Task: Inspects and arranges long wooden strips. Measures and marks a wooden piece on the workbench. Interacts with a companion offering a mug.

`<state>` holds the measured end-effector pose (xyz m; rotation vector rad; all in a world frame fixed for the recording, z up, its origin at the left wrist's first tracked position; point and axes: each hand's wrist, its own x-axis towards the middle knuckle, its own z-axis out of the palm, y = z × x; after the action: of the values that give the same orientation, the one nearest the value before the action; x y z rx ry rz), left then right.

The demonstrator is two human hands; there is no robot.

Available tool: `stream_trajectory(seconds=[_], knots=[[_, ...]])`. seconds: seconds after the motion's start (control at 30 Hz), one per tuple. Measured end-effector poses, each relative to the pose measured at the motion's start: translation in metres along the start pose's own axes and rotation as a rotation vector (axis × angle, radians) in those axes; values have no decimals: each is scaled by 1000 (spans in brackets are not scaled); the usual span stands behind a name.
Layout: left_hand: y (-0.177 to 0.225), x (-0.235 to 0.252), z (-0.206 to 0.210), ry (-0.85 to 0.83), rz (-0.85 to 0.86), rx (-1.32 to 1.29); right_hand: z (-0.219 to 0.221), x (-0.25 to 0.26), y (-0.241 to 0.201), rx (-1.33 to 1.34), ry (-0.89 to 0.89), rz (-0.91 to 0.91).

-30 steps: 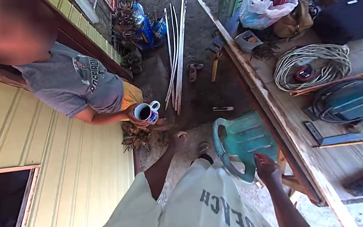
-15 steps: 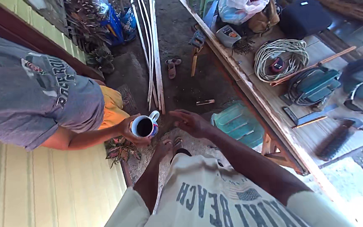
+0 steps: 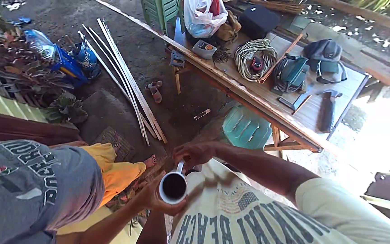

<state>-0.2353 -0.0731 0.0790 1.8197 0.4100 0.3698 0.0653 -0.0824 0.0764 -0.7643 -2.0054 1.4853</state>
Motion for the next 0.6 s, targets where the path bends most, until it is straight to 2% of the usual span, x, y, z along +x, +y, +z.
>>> stream_trajectory(seconds=[0.1,0.17,0.23,0.37,0.47,0.53,0.6], knots=[[19,18,2,-110,59,-79,-3,-13,-12,128,-66,137],[22,26,6,-178,1,-136,-4,-24,-9,200,-110,211],[26,36,11,-243,-68,-206,-3,-38,-1,250,-108,207],[25,65,16,-295,-63,-233,-10,-66,-4,271,10,147],[26,93,21,-333,34,-235,-19,-93,-17,199,135,62],[35,110,21,-289,51,-214,-28,-115,-31,153,234,32],[12,113,11,-204,101,-68,-39,-138,-48,110,342,15]])
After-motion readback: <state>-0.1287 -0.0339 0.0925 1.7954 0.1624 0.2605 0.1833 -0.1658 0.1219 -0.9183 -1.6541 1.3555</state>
